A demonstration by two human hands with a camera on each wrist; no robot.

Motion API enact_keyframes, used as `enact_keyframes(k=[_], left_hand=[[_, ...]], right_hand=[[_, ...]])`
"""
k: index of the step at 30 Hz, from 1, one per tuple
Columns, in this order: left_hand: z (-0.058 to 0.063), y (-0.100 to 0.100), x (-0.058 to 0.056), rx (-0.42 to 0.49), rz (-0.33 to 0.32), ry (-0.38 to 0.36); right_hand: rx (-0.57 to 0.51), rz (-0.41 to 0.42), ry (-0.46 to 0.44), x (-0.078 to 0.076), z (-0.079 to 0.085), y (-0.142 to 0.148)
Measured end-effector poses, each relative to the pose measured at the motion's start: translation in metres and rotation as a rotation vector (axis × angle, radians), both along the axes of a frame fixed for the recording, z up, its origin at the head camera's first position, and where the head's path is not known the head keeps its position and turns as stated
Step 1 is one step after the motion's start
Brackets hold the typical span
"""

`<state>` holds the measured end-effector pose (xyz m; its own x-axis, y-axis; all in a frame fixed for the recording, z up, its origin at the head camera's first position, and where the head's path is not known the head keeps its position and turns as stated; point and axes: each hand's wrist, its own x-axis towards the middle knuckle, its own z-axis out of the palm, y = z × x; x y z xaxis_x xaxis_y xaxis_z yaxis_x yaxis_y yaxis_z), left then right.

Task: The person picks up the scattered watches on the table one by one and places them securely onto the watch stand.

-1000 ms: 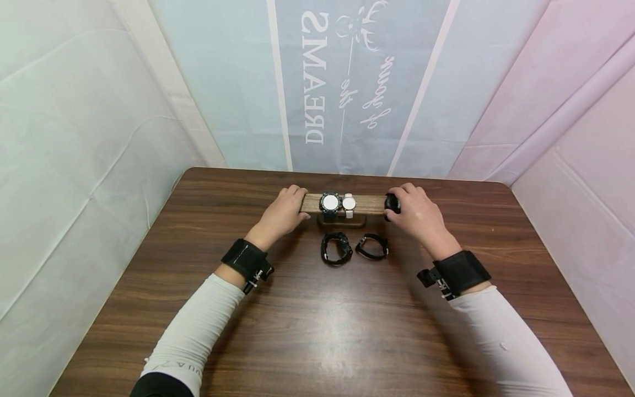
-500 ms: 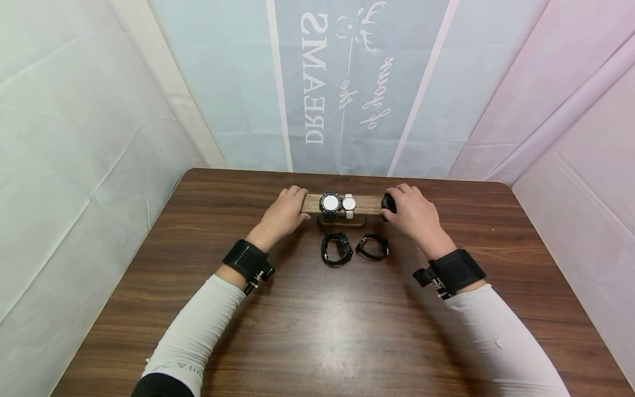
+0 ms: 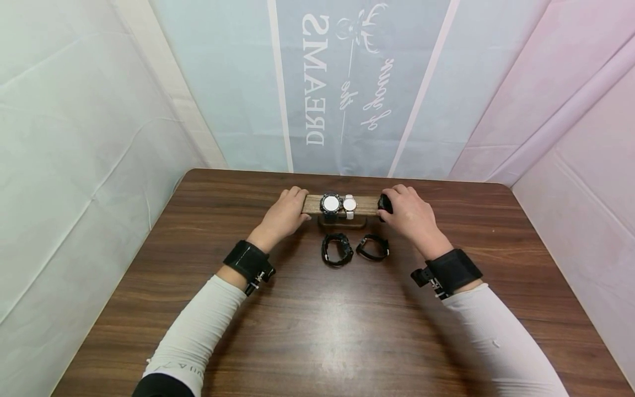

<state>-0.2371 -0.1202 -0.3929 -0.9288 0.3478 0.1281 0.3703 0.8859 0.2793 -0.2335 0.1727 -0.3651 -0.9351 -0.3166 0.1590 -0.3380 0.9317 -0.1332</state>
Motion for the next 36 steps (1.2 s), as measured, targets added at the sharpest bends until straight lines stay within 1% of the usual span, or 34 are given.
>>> enact_keyframes(k=[6, 12, 23, 31, 36], left_hand=[[0.000, 0.001, 0.000, -0.014, 0.000, 0.004], [0.000, 0.001, 0.001, -0.015, -0.001, 0.008], [0.000, 0.001, 0.001, -0.016, 0.011, 0.008], [-0.002, 0.001, 0.001, -0.019, 0.018, 0.012], [-0.002, 0.001, 0.002, -0.015, 0.015, 0.018]], right_hand=[[-0.006, 0.007, 0.004, 0.000, 0.000, -0.001], [-0.015, 0.026, -0.024, -0.001, -0.001, -0.007], [-0.006, 0.047, -0.043, -0.002, 0.001, -0.018], [0.011, 0.078, -0.092, -0.002, 0.004, -0.024], [0.010, 0.098, -0.093, 0.000, 0.003, -0.027]])
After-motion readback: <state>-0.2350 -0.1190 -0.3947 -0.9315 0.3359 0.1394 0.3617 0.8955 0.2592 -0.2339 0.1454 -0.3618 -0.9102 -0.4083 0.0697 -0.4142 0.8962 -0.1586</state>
